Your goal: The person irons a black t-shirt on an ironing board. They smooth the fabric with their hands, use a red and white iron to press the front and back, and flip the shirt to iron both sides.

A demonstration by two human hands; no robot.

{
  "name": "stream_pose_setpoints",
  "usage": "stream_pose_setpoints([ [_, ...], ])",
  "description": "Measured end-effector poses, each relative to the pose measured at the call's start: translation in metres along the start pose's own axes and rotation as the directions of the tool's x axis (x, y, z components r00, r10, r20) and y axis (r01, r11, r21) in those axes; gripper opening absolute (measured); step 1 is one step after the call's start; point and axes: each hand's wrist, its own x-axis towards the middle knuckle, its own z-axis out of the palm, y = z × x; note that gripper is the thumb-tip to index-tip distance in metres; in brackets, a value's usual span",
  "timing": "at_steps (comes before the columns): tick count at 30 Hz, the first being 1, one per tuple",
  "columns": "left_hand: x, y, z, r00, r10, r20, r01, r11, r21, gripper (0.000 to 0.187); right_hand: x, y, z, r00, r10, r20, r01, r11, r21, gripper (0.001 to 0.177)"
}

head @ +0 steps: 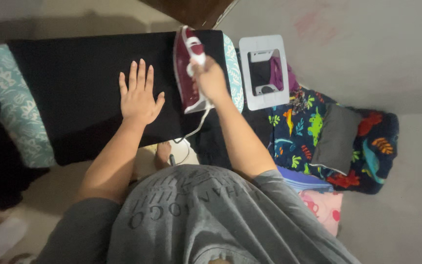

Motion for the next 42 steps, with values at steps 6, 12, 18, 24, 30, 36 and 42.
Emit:
stream_pose_setpoints([
  [6,0.004,0.002,-0.001,1.0,-0.01,0.009,0.01,0.999,0.04,0.083,-0.016,0.044,-0.064,0.999,0.038,0.015,-0.041,0.972,0.23,0.023],
  [12,0.004,0.002,-0.001,1.0,-0.01,0.012,0.009,0.999,0.051,0.082,-0.078,0.064,-0.057,0.948,0.157,0.276,-0.223,0.948,0.227,0.015],
  [18,0.003,0.001,0.005,1.0,-0.008,-0.002,0.008,0.999,0.037,0.081,-0.047,0.042,-0.026,0.991,-0.083,0.106,0.084,0.996,-0.002,0.02],
  [24,-0.001,0.001,0.001,1.0,0.017,-0.02,-0.016,1.0,0.027,0.08,-0.009,0.043,-0.079,0.996,0.055,-0.072,-0.05,0.996,0.073,0.022],
  [30,0.005,0.014,-0.018,0.976,0.209,0.067,-0.216,0.968,0.131,0.077,-0.047,0.073,-0.141,0.99,0.116,-0.077,-0.106,0.987,0.12,0.025],
  [36,-0.031,0.069,-0.014,0.831,0.474,0.291,-0.512,0.857,0.066,0.082,-0.091,0.054,-0.168,0.997,0.065,-0.031,-0.059,0.984,0.17,0.021],
  [42,-0.072,0.07,-0.003,0.677,0.64,0.362,-0.645,0.754,-0.127,0.069,-0.095,0.006,-0.142,0.994,-0.001,0.108,-0.032,0.953,0.301,0.022],
])
